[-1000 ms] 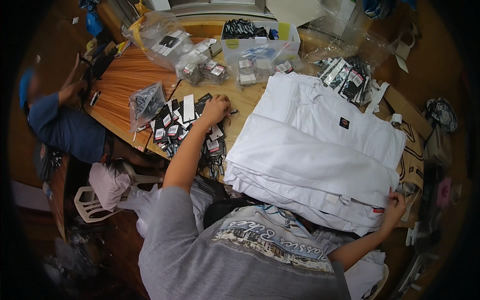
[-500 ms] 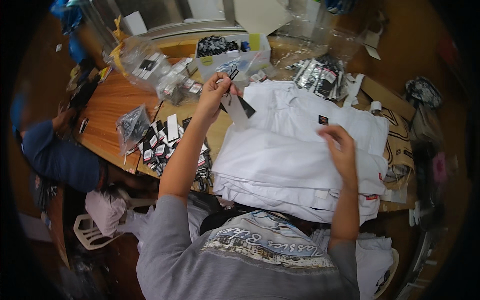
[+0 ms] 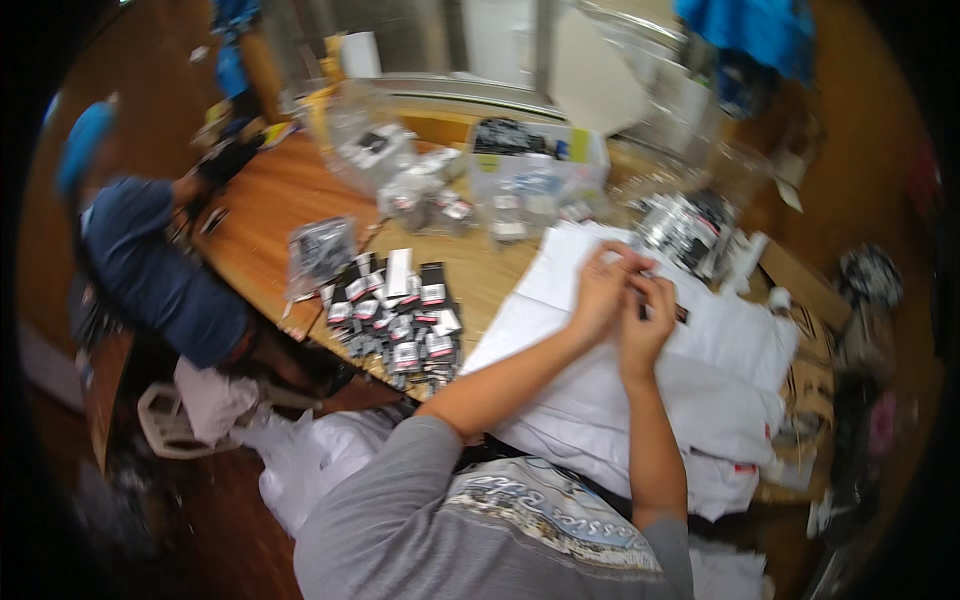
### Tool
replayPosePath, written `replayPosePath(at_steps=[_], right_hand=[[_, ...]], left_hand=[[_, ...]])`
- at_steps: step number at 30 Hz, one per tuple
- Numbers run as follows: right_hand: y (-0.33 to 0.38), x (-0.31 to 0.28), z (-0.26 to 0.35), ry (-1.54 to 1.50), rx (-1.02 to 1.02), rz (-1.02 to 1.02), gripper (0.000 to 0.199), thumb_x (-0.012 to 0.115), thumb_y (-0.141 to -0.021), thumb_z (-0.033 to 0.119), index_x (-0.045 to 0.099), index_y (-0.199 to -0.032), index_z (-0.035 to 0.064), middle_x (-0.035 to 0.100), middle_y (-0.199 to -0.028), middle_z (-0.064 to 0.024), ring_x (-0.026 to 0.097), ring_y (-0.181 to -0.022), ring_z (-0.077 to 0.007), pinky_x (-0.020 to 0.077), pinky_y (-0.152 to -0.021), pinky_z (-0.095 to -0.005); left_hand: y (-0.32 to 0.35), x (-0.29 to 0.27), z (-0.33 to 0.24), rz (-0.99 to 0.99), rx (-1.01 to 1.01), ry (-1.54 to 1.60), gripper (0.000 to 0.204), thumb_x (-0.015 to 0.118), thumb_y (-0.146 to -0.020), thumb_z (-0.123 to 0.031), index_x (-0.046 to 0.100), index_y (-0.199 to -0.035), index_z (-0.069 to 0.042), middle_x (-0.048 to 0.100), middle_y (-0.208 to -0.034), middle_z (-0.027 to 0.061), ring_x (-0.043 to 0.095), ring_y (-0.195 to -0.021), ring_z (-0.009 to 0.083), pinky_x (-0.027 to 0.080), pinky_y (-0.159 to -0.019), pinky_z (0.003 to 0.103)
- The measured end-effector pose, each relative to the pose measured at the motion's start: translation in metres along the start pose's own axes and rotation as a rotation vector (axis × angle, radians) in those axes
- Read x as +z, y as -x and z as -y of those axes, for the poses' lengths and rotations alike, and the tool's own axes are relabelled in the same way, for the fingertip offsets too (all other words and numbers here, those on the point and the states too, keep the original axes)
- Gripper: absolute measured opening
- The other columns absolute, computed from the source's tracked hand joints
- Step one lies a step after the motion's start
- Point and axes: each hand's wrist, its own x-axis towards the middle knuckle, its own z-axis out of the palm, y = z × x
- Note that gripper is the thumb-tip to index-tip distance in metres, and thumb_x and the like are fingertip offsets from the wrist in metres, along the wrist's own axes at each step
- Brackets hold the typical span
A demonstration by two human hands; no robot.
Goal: The person attaches tags to a stack of white t-shirts at a work table. They pick up tags, thread them through the neck of each shirt, and place the tagged shirts into a growing pile. A second person is visible across the table performing similar work.
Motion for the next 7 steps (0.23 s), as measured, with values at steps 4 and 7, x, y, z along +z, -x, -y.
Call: replayPosePath(at_steps=[4, 7], right_hand=[[-0.001, -0.006, -0.011, 0.073, 0.009, 0.003, 0.006, 0.053, -0.070, -0.004, 0.053, -0.075, -0.0004, 0.050, -0.075, -0.0080, 0.048, -0.066, -0.0201, 0.0397, -0.057, -0.0279], [0.005, -0.025, -0.053, -0.426, 0.291, 0.219, 0.014, 0.045, -0.080, 0.002, 0.049, -0.093, 0.0061, 0.054, -0.080, -0.0053, 0.050, -0.065, -0.0199, 0.0426, -0.060, -0.0265]], left_hand=[[0.006, 0.008, 0.017, 0.018, -0.018, 0.085, 0.007, 0.046, -0.084, -0.012, 0.043, -0.084, -0.005, 0.059, -0.081, 0.0125, 0.056, -0.067, 0.0136, 0.047, -0.060, 0.022], [-0.003, -0.005, 0.021, 0.032, 0.097, -0.330, 0.012, 0.049, -0.083, -0.014, 0.041, -0.089, -0.006, 0.060, -0.080, 0.0122, 0.056, -0.066, 0.0145, 0.047, -0.060, 0.023]])
